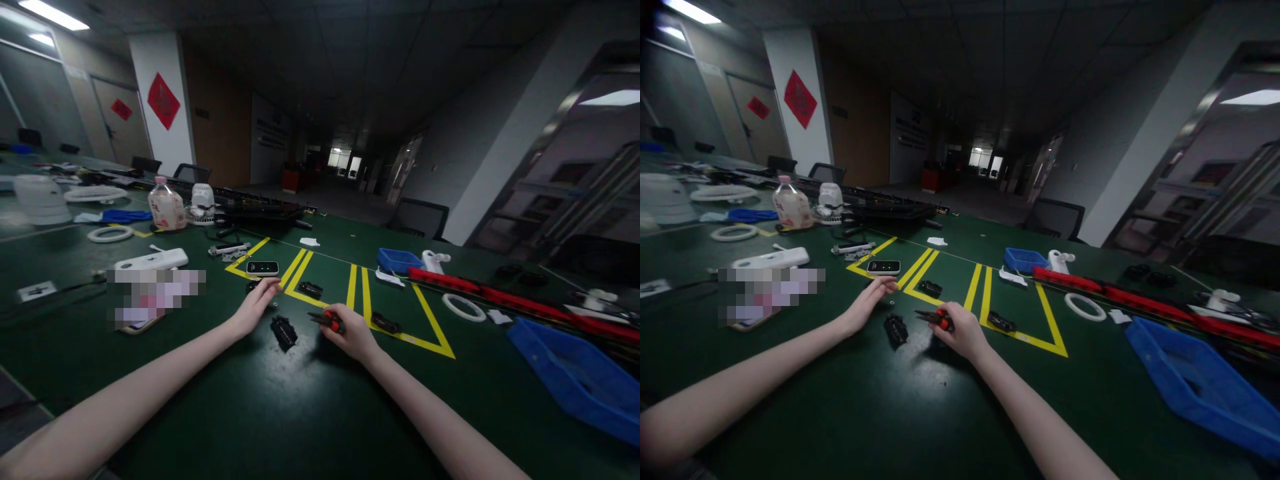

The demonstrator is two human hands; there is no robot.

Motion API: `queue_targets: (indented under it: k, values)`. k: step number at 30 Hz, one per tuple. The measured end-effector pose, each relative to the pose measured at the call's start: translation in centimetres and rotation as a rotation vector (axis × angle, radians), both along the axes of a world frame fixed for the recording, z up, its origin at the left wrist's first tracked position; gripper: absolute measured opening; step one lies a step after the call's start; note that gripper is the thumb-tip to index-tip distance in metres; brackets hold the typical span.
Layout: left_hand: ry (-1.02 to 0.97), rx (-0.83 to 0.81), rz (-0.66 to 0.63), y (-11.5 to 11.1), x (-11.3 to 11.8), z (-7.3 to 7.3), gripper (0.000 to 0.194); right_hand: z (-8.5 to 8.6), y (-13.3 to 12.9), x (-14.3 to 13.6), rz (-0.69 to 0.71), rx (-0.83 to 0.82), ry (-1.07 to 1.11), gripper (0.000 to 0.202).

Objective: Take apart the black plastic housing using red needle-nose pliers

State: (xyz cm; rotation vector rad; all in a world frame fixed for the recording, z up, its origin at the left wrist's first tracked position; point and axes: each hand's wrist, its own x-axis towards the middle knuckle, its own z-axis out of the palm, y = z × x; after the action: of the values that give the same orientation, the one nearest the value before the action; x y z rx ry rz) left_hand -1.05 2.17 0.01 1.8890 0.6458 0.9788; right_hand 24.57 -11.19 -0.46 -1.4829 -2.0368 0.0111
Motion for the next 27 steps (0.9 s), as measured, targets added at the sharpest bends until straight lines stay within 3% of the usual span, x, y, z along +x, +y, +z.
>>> queue_targets:
  k: [15, 27]
  values:
    - [0.358, 0.056, -0.213, -1.8, -1.2, 1.5, 0.036, 0.6, -0.8, 0.2, 0.001, -0.02, -0.006, 0.037]
    - [0.466, 0.125, -0.188, -2.1, -1.7, 2.2, 0.046, 1.4, -2.0, -0.6, 0.126, -0.014, -0.149, 0.036]
